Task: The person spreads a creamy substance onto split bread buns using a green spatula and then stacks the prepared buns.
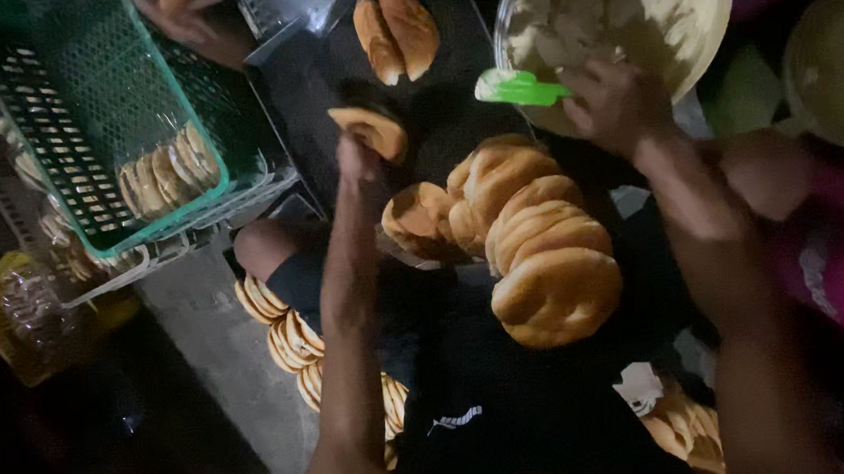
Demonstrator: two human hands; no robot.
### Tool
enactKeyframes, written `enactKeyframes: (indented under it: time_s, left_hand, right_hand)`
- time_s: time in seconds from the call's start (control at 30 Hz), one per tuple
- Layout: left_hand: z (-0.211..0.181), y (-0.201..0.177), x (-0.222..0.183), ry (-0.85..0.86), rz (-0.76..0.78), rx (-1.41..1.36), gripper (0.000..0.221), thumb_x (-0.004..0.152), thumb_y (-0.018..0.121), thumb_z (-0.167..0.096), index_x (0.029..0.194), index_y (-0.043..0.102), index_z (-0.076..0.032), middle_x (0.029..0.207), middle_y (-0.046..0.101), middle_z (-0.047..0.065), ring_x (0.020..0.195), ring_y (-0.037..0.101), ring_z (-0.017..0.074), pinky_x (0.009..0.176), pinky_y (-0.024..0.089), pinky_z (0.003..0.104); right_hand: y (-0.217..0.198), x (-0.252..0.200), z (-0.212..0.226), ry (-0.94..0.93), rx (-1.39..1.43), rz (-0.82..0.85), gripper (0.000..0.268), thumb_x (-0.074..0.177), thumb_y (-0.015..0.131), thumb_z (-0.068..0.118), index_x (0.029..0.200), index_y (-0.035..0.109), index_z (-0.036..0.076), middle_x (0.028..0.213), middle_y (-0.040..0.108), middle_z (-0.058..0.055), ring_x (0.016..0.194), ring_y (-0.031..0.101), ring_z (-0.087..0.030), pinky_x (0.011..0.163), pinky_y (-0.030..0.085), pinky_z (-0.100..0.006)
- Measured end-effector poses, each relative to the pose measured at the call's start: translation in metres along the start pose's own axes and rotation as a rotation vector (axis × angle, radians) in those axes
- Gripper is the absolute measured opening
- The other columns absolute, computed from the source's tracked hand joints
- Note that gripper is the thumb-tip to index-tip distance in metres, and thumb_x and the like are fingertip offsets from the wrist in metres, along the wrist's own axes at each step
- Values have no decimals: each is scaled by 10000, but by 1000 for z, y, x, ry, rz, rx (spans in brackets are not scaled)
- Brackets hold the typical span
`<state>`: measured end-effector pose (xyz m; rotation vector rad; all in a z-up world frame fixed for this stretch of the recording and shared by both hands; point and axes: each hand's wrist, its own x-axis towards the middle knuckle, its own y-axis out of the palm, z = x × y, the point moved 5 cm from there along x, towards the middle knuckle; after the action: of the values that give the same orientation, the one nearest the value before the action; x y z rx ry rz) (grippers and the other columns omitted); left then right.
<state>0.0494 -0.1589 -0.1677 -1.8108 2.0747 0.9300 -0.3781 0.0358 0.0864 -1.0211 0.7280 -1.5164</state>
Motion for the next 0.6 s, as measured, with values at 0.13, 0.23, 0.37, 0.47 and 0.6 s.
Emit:
enactKeyframes:
  time_s: [0.13,0.23,0.37,0.47,0.6]
  left_hand:
    - [-46,20,30,108,102,-109,226,958,490,-152,1088,656,-69,982,679,95,906,666,245,827,570,390]
    - [-73,53,18,323,80,30,226,1018,519,-177,1174,659,-93,1007,662,73,912,639,210,815,546,356]
    - [-75,111,-64,717,178,1047,345,973,668,-177,1217,626,63,1087,661,237,1004,648,361,849,525,446]
    - [-28,122,-126,597,339,1690,378,904,715,-293,1135,632,-6,1103,597,249,1034,585,424,878,506,532]
    - [26,123,-206,173,518,1894,800,783,748,-497,1376,497,-23,1389,469,249,1339,432,467,910,482,660]
  right_hand:
    - [1,-2,-18,67,7,23,349,982,742,287,1294,730,131,1134,713,-147,977,710,-364,828,588,-462]
    - [7,1,-33,167,-5,105,277,1046,716,253,1268,700,89,1111,710,-168,1021,702,-379,876,569,-482]
    - [19,-7,-46,227,-235,282,645,871,695,120,1513,640,139,1084,727,-219,933,708,-401,846,539,-511]
    - [57,-32,-77,1053,537,-47,398,943,740,225,1252,632,-3,1144,703,-170,1032,683,-335,885,536,-443]
    - [145,-30,-83,401,-398,779,228,869,710,89,1050,842,48,1129,766,-222,1071,726,-385,887,582,-481]
